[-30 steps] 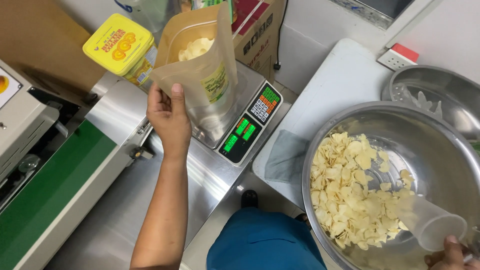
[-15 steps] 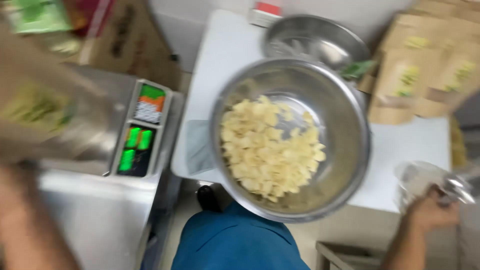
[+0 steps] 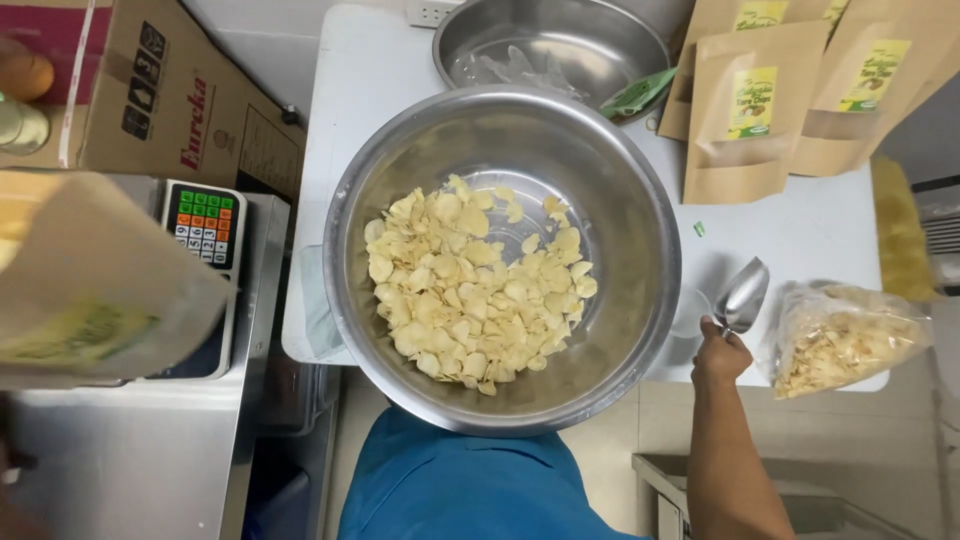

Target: Weighing and bagging chips into paper pouches using a scoop and a digital scale.

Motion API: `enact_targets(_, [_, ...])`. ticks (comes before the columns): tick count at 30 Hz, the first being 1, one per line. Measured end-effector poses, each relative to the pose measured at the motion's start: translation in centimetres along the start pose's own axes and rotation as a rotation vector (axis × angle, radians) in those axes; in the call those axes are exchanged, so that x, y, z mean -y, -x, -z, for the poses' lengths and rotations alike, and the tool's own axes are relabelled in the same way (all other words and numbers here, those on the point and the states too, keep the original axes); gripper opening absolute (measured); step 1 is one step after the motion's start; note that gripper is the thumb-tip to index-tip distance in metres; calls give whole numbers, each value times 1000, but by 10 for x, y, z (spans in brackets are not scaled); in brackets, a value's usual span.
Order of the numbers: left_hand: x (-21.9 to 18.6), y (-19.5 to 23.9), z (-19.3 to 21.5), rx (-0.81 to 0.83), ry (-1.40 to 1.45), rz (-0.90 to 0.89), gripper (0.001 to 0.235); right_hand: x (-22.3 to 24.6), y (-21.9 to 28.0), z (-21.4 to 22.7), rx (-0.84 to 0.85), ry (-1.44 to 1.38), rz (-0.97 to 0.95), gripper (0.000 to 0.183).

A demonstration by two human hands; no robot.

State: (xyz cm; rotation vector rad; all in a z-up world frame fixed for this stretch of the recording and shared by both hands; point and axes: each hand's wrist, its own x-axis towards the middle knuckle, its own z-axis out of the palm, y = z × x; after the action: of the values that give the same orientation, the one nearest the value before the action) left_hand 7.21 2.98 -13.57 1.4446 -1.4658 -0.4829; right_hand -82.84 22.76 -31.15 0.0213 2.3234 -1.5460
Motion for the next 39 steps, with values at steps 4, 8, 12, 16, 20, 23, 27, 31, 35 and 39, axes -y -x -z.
enact_targets(4, [-107,26,-76,-10,0,42,14,-7,-57,31,-36,490,319,45])
enact_targets(8, [-196,50,-76,-136,-80,80,14,133,27,31,462,630,446,49])
enact_targets(12, [-272,43,-114,-55,-8,117,16,248,137,-2,702,473,477,21])
enact_targets(16, [-298,37,-127,79,55,-144,18,317,220,-23,999,541,1032,25])
enact_targets(20, [-302,35,-132,118,-7,-202,17,370,320,-50,1078,750,1654,33])
enact_targets(23, [-307,31,-134,148,-67,-335,22,359,338,-62,731,1092,1930,42])
enact_targets(27, [-351,33,-137,185,-160,-569,42,363,357,-78,788,1282,1804,40])
enact_targets(31, [-339,25,-137,160,-156,-619,28,354,346,-97,1193,1182,1409,44])
enact_targets(35, [-326,25,-128,135,-125,-516,28,364,342,-97,1339,970,1184,33])
enact_targets(39, [-337,25,-127,170,-112,-518,26,366,343,-98,1358,969,1178,30])
